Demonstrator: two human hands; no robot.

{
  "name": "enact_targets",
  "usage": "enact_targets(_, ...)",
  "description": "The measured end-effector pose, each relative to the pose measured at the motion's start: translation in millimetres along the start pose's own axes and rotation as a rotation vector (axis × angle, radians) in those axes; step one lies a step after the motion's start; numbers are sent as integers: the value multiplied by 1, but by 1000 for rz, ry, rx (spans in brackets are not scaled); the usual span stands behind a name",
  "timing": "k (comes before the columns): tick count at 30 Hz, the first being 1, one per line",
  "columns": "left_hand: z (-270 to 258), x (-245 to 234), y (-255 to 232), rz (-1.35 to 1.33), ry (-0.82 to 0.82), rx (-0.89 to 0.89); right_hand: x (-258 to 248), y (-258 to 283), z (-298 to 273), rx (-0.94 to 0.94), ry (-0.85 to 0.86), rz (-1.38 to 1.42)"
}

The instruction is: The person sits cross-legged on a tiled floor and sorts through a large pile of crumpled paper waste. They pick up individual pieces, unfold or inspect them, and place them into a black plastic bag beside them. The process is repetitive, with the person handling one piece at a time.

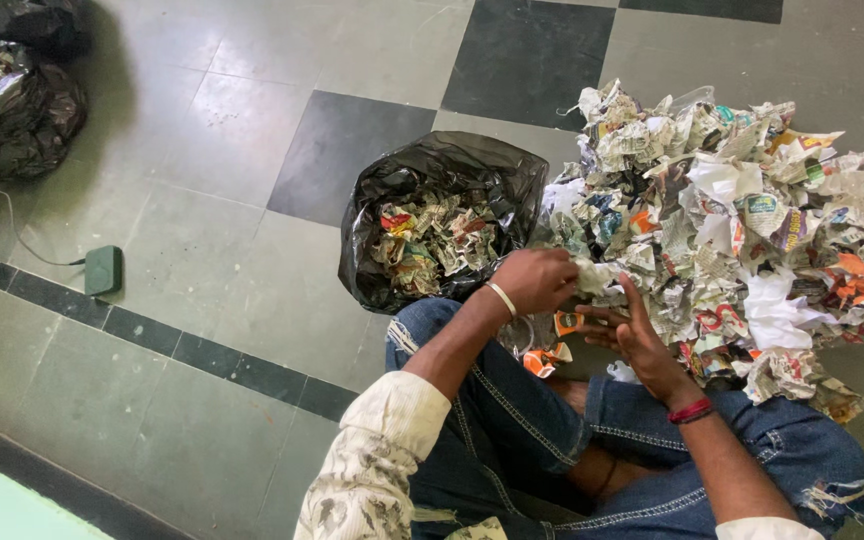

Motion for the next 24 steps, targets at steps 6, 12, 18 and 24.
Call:
enact_targets(6,-30,-76,77,40,-306,-450,-15,-28,2,72,-43,-124)
enact_targets(12,-126,-76,208,113,76,-1272,-20,-50,7,57,19,-209)
enact_targets(18,-115,-56,239,128,109,-1222,-12,-45,13,63,5,-378)
enact_targets(24,-82,-58,227,309,27,-1108,-25,-20,2,80,-205,-702)
Point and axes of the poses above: each hand's wrist, its own z-axis towards the middle knuckle, its own x-axis out of the palm, y = z × x, the point moved 10 cm from there along z, towards the middle knuckle, and after that the axes turned 2 degrees about y, right-handed, at the moved point
